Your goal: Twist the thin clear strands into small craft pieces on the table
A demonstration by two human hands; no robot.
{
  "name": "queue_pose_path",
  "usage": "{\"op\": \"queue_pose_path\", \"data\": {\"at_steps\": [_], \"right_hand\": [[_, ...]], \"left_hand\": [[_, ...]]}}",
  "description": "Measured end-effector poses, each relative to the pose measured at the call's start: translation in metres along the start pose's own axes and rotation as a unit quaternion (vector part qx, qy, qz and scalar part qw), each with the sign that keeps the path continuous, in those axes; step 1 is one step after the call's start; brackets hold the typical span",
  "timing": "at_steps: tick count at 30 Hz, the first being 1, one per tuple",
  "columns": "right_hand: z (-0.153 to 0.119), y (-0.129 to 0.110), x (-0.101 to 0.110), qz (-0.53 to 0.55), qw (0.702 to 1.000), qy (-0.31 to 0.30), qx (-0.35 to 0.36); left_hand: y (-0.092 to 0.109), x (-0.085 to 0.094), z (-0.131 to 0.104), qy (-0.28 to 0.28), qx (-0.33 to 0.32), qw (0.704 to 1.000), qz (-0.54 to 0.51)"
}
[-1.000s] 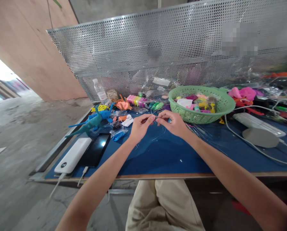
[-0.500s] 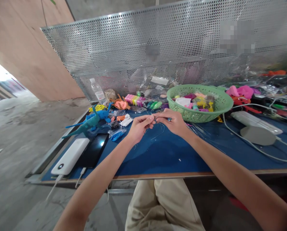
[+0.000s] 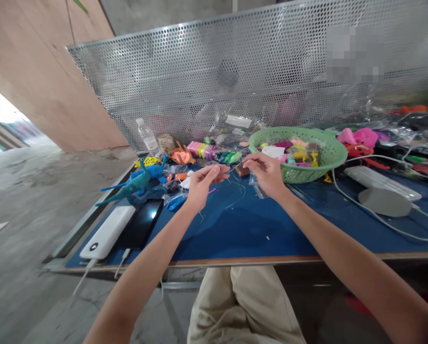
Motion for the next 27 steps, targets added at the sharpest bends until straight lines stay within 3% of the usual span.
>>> {"op": "queue_pose_path", "data": {"at_steps": [7, 12, 15, 23, 27], "right_hand": [[0.011, 0.02, 0.009, 0.192, 0.97, 0.06, -0.136], [0.0, 0.023, -0.001, 0.212, 0.937, -0.01, -0.276], [-0.005, 0.023, -0.006, 0.195, 0.925, -0.05, -0.323], [-0.007, 0.029, -0.007, 0.136, 0.948, -0.02, -0.288], [-0.006, 0.029, -0.004, 0.058, 0.973, -0.018, -0.224]], "left_hand": [[-0.001, 0.004, 0.003, 0.038, -0.041, 0.998, -0.027], [0.005, 0.003, -0.001, 0.049, -0.067, 0.997, -0.003], [0.008, 0.004, -0.003, 0.068, -0.073, 0.995, 0.014], [0.014, 0.002, -0.007, 0.067, -0.08, 0.994, 0.026], [0.014, 0.001, -0.009, 0.051, -0.086, 0.995, 0.03]]}}
Point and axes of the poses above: each hand's wrist, its own z-axis towards the middle knuckle, its own x-axis out of the back of the hand, y = z × x, the point moved 4 cm from there along z, towards the middle knuckle, and after that the axes turned 7 degrees about y, right-handed, at the moved point
